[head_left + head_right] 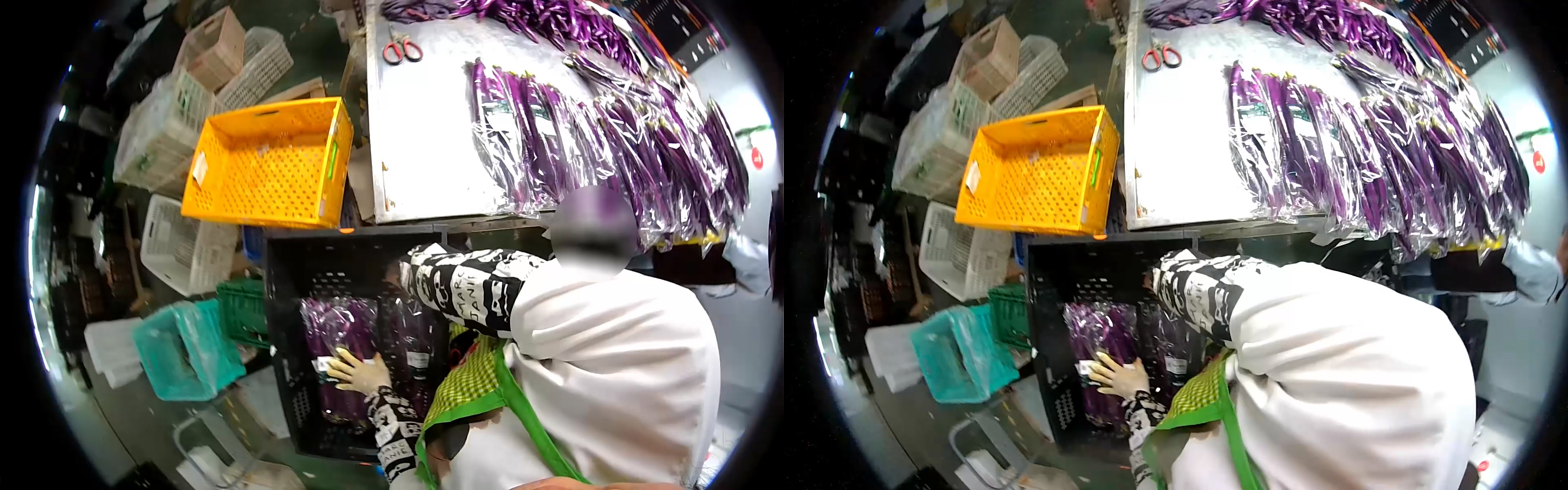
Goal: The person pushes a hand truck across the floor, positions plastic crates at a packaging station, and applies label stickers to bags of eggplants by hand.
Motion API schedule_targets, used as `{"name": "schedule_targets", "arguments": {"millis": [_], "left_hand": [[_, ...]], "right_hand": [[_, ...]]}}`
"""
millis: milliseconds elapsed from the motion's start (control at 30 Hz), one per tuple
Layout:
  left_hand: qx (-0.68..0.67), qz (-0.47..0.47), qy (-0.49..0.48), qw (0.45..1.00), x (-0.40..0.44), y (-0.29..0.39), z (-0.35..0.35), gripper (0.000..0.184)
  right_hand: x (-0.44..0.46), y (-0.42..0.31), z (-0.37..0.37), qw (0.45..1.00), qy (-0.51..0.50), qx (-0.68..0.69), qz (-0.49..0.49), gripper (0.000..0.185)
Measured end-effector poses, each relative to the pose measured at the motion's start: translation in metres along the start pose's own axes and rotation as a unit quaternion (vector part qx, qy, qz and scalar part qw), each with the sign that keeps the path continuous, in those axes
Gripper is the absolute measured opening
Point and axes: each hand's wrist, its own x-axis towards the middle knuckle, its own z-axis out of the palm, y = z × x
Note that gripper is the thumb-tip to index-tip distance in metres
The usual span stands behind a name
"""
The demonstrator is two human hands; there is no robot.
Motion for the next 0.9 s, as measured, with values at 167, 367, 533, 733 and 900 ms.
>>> {"name": "schedule_targets", "arguments": {"millis": [167, 367, 533, 733, 900], "left_hand": [[0.016, 0.003, -0.004, 1.000, -0.001, 0.000, 0.006, 0.115], [-0.049, 0.007, -0.036, 0.998, 0.005, -0.012, 0.006, 0.114], [-0.222, -0.021, 0.108, 0.969, -0.018, 0.012, -0.026, 0.082], [-0.602, 0.251, 0.105, 0.750, -0.015, 0.184, -0.133, 0.041], [-0.525, 0.357, -0.105, 0.766, -0.009, 0.388, -0.218, 0.052]], "right_hand": [[-0.026, -0.016, -0.031, 0.999, 0.042, 0.015, -0.029, 0.037], [-0.212, 0.020, -0.181, 0.942, 0.220, 0.252, -0.027, 0.039], [-0.336, 0.183, -0.184, 0.782, 0.569, 0.108, 0.231, 0.049], [-0.348, 0.292, -0.147, 0.739, 0.425, 0.294, 0.432, 0.069], [-0.349, 0.271, -0.155, 0.775, 0.450, 0.229, 0.379, 0.068]]}}
